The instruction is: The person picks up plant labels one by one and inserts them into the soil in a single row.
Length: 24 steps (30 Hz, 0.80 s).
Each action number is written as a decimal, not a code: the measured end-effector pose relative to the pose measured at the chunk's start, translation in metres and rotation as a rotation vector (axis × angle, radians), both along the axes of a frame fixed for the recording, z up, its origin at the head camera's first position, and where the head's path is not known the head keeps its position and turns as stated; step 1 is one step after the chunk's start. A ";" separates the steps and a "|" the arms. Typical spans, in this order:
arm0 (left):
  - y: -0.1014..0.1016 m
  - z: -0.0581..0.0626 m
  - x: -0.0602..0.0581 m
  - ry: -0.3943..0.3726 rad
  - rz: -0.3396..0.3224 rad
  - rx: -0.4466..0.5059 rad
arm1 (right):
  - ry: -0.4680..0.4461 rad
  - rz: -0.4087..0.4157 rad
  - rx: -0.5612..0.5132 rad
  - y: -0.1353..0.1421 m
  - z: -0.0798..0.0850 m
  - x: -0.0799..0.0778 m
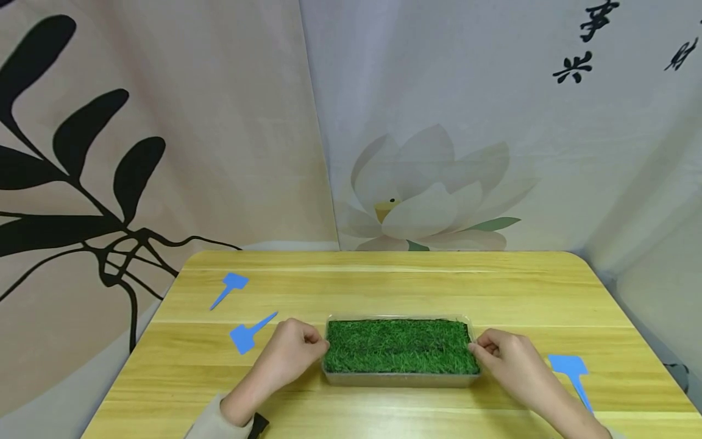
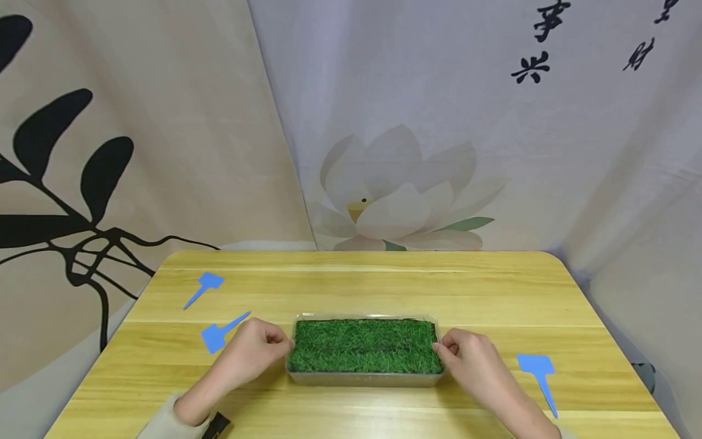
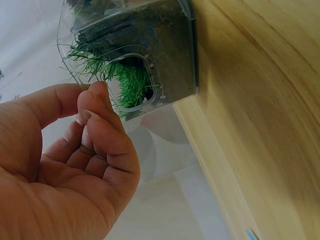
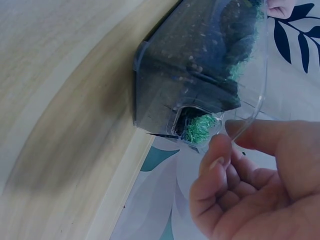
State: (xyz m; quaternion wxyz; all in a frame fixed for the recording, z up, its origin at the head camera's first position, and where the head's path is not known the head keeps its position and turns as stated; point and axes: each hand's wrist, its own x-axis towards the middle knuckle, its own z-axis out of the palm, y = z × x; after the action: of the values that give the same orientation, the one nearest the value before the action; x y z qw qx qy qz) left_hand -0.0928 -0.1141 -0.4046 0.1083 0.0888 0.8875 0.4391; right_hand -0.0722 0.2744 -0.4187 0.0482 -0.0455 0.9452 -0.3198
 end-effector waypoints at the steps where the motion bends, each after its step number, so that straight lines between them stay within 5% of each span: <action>1: -0.001 0.000 0.001 -0.002 -0.002 -0.001 | 0.001 -0.003 -0.002 -0.001 0.000 0.001; 24: -0.009 -0.001 0.013 0.019 0.007 -0.006 | -0.023 0.002 -0.014 -0.008 -0.001 0.008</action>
State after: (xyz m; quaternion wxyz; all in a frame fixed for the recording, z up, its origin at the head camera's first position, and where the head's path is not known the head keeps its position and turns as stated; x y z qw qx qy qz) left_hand -0.0798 -0.1233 -0.4052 0.0985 0.0897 0.8900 0.4360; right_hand -0.0639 0.2667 -0.4199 0.0589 -0.0433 0.9423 -0.3268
